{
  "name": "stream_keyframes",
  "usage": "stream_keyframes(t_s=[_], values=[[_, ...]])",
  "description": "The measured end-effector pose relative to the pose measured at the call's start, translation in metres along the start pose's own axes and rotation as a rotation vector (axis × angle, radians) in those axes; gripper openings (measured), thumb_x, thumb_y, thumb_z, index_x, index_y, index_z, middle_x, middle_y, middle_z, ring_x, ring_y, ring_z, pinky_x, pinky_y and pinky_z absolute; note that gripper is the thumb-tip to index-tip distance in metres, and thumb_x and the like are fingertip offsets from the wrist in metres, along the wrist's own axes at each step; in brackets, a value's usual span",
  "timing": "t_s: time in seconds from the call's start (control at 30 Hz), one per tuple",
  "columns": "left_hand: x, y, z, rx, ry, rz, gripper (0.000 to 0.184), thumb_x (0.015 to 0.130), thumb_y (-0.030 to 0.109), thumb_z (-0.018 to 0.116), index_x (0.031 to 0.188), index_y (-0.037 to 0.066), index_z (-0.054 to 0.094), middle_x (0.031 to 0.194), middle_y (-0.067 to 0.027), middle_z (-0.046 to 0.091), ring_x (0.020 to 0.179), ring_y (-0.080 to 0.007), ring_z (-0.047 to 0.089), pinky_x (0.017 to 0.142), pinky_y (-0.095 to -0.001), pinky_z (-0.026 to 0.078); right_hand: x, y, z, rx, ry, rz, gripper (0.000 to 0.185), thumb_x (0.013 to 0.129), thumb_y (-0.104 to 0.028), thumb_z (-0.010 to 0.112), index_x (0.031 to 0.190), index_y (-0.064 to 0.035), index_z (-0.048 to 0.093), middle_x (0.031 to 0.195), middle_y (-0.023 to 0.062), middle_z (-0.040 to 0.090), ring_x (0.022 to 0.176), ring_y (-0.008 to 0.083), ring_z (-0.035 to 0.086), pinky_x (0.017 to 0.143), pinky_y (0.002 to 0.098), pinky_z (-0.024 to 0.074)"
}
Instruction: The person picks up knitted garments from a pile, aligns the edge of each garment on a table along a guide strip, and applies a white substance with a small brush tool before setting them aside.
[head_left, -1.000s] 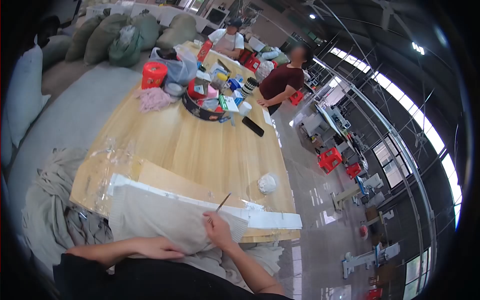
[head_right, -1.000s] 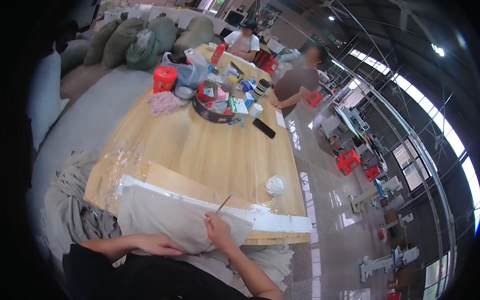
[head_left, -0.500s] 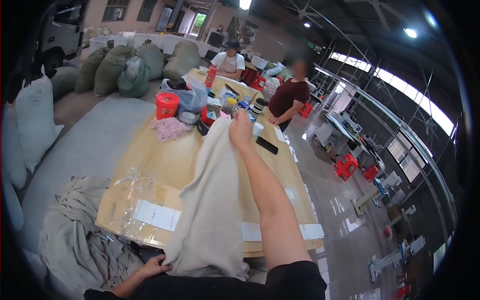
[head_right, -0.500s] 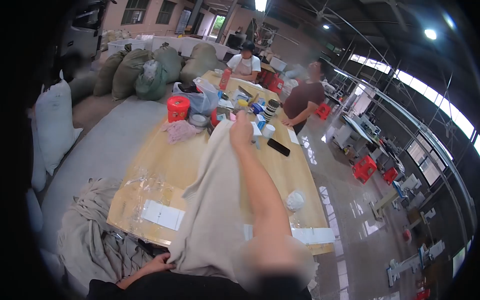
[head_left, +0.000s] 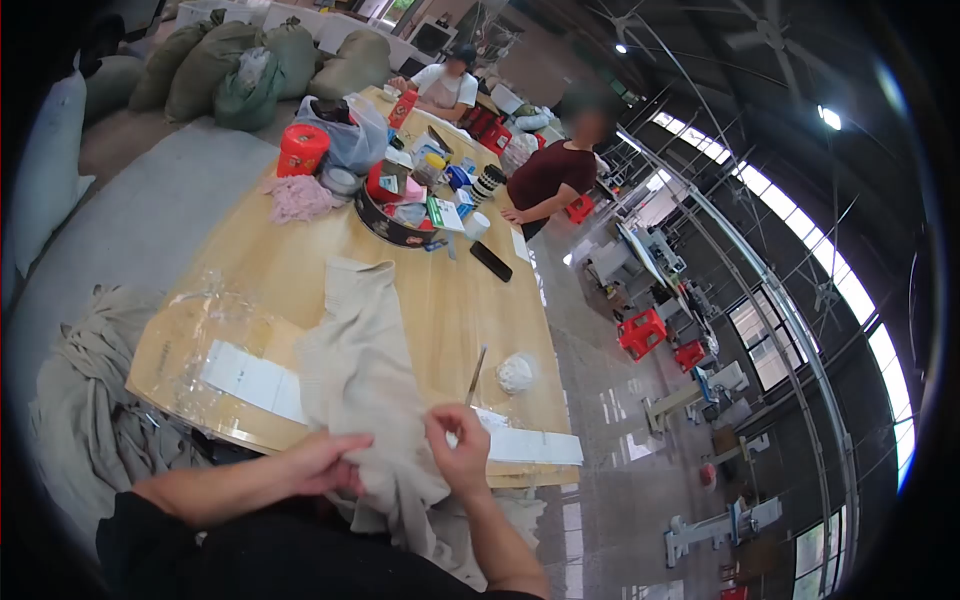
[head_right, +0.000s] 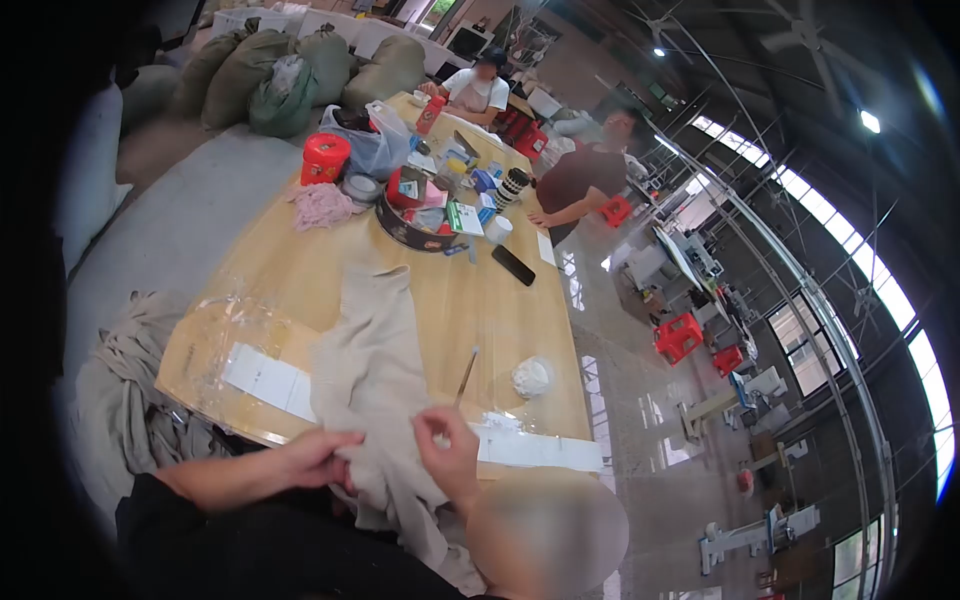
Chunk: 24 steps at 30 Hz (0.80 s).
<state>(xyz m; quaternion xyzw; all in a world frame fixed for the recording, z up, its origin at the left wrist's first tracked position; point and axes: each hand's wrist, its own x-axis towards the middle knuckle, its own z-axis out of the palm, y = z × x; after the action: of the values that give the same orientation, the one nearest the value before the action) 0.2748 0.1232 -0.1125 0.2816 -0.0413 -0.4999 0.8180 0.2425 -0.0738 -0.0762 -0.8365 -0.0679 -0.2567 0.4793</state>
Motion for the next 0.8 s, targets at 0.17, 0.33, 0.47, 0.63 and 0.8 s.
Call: stream_keyframes(t_s=[0.17, 0.33, 0.47, 0.63, 0.8], values=[[0.071, 0.020, 0.027, -0.255, -0.266, -0.004, 0.035, 0.092, 0.035, 0.038, 0.094, 0.003, 0.053, 0.078, -0.0086, 0.061, 0.065, -0.0197, 0.059, 0.066, -0.0324, 0.048, -0.080, 0.007, 0.001, -0.087, 0.109, 0.153, 0.046, 0.072, -0.002, 0.067, 0.112, -0.0009, 0.043, 0.105, 0.0110, 0.051, 0.094, 0.0168, 0.052, 0.084, 0.0278, 0.0403], [0.060, -0.019, 0.036, 0.259, -0.154, 0.200, 0.028, 0.088, 0.022, 0.050, 0.108, 0.003, 0.050, 0.097, -0.0078, 0.058, 0.089, -0.0150, 0.055, 0.081, -0.0296, 0.044, -0.085, 0.019, 0.001, 0.043, 0.331, 0.317, 0.031, 0.076, -0.001, 0.061, 0.103, -0.0004, 0.046, 0.096, 0.0079, 0.052, 0.090, 0.0141, 0.051, 0.079, 0.0251, 0.0403], [0.048, -0.017, 0.026, 0.711, -0.021, 0.312, 0.029, 0.081, 0.007, 0.059, 0.108, 0.001, 0.050, 0.091, -0.0037, 0.057, 0.082, -0.0076, 0.053, 0.073, -0.0230, 0.044, -0.061, 0.013, 0.001, 0.031, 0.307, 0.255, 0.024, 0.077, 0.000, 0.060, 0.098, -0.0007, 0.048, 0.088, 0.0046, 0.054, 0.081, 0.0106, 0.052, 0.073, 0.0236, 0.0423], [0.030, 0.003, 0.044, 0.904, 0.067, 0.531, 0.028, 0.079, 0.019, 0.064, 0.095, -0.003, 0.055, 0.080, -0.0035, 0.060, 0.068, -0.0050, 0.052, 0.059, -0.0210, 0.044, -0.034, 0.010, 0.007, -0.021, 0.218, 0.206, 0.024, 0.076, -0.001, 0.063, 0.096, -0.0012, 0.050, 0.082, 0.0040, 0.055, 0.075, 0.0096, 0.052, 0.068, 0.0223, 0.0429], [0.031, 0.008, 0.015, 1.168, 0.125, 0.530, 0.032, 0.077, 0.017, 0.059, 0.101, -0.002, 0.054, 0.090, -0.0165, 0.060, 0.086, -0.0262, 0.057, 0.079, -0.0325, 0.044, -0.012, 0.000, 0.024, 0.039, 0.142, 0.165, 0.023, 0.074, -0.002, 0.066, 0.092, -0.0012, 0.052, 0.079, 0.0025, 0.055, 0.071, 0.0082, 0.050, 0.066, 0.0218, 0.0420]])
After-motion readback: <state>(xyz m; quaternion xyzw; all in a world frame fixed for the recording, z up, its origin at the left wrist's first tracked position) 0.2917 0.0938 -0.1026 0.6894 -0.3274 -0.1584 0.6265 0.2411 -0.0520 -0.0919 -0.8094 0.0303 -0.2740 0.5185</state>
